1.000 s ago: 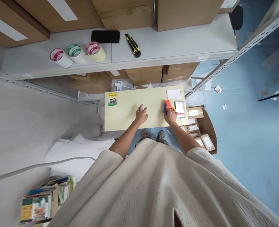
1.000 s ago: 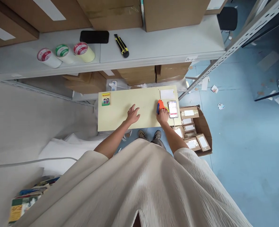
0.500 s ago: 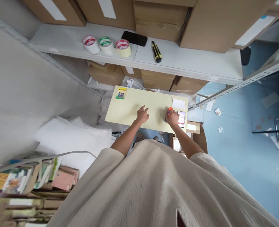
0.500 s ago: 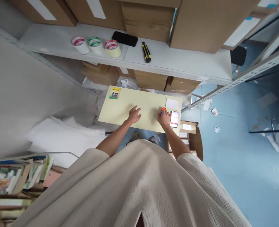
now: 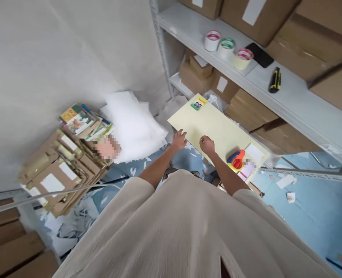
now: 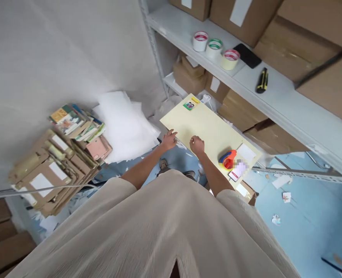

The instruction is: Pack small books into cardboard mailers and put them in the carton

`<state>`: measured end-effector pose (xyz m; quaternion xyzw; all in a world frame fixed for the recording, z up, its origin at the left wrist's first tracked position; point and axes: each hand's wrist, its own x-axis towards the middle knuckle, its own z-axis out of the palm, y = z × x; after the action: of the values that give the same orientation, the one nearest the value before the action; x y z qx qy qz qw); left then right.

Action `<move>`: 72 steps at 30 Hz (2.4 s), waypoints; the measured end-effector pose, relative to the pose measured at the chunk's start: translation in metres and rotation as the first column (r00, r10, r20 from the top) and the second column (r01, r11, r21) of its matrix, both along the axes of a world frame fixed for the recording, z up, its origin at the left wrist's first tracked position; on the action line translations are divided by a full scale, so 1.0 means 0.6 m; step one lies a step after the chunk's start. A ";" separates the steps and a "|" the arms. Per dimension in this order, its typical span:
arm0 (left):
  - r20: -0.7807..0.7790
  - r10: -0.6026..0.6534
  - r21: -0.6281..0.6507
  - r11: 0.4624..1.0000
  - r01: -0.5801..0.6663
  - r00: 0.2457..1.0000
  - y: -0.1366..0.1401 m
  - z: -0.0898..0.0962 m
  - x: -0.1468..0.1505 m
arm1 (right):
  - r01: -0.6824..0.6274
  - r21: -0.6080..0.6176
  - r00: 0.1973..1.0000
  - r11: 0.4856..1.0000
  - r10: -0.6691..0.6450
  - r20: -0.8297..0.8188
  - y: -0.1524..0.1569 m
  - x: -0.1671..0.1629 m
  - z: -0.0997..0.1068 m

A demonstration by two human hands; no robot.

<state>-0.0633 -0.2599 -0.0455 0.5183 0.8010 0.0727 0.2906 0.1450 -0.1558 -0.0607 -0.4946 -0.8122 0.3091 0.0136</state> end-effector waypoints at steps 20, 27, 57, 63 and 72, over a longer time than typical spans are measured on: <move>-0.088 0.191 0.044 0.981 -0.188 0.978 -0.295 -0.024 -0.378 | -0.107 -0.321 0.976 0.941 0.037 -0.216 -0.184 -0.432 -0.015; -0.090 0.215 0.053 0.976 -0.211 0.972 -0.335 -0.049 -0.435 | 0.012 -0.576 0.968 0.818 -0.153 -0.197 -0.236 -0.518 -0.047; 0.012 -0.159 0.283 0.948 0.149 0.987 -0.164 0.006 -0.319 | 0.527 -0.380 0.737 0.760 -0.631 -0.241 -0.107 -0.354 0.015; 0.017 -0.243 0.214 0.948 0.234 0.970 -0.095 -0.017 -0.243 | 0.600 -0.483 0.613 0.638 -0.754 -0.235 -0.068 -0.219 0.006; 0.036 -0.253 0.037 0.967 0.251 0.967 0.028 -0.072 -0.125 | 0.641 -0.473 0.590 0.605 -0.782 -0.200 0.014 -0.031 -0.044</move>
<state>-0.1382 -0.2431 -0.0887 0.6188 0.7213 0.0584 0.3055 0.1261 -0.1477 -0.0873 -0.7040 -0.4505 0.5072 0.2102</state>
